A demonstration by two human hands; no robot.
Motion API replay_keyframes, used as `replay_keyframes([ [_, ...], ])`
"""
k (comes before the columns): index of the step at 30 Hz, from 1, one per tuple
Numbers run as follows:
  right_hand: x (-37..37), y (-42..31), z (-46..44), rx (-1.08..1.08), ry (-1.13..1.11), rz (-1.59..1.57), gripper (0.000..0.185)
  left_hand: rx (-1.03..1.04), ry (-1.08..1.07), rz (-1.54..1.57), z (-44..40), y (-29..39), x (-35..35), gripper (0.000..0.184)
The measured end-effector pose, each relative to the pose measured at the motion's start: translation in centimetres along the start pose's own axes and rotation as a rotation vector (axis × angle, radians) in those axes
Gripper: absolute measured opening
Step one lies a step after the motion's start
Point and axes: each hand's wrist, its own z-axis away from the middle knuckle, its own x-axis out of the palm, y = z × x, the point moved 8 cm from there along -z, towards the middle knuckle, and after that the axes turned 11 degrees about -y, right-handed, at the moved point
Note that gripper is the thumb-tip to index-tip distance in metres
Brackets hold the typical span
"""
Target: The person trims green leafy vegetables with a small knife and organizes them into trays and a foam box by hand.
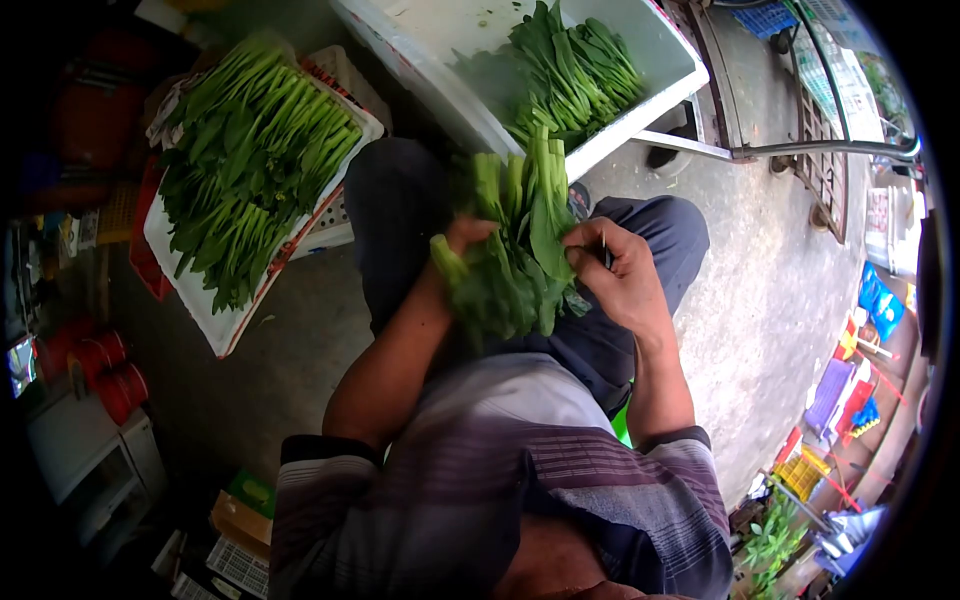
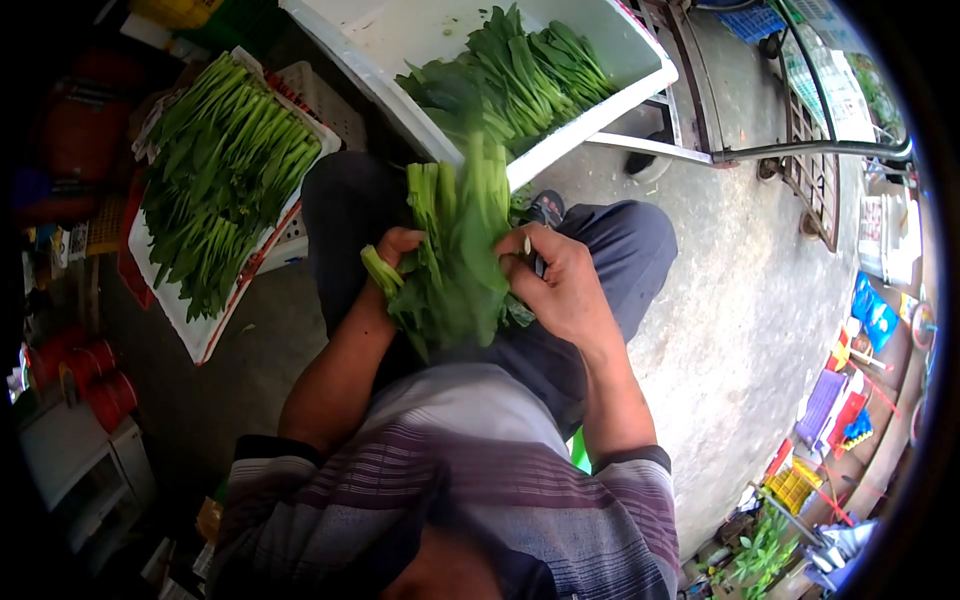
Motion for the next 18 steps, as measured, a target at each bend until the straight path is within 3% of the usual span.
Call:
replay_keyframes([
  [6,-1.1,2.7,0.3,0.067,0.041,-0.383,0.027,-0.071,0.048,-0.132,-0.2,0.1,0.2,0.074],
  [9,-1.1,2.8,0.1,0.094,-0.021,-0.29,0.029,0.019,0.177,-0.567,-0.4,1.7,2.2,0.067],
  [12,-0.6,1.9,-0.4,0.101,-0.081,-0.217,0.026,0.056,0.159,-0.621,-0.6,1.7,2.5,0.064],
  [15,-2.0,2.7,-2.0,0.086,0.073,-0.22,0.021,0.046,0.073,-0.583,-0.8,1.7,4.2,0.065],
  [18,-3.1,0.6,-3.8,0.028,0.176,0.034,0.016,0.041,0.026,-0.573,-1.0,1.6,4.8,0.064],
])
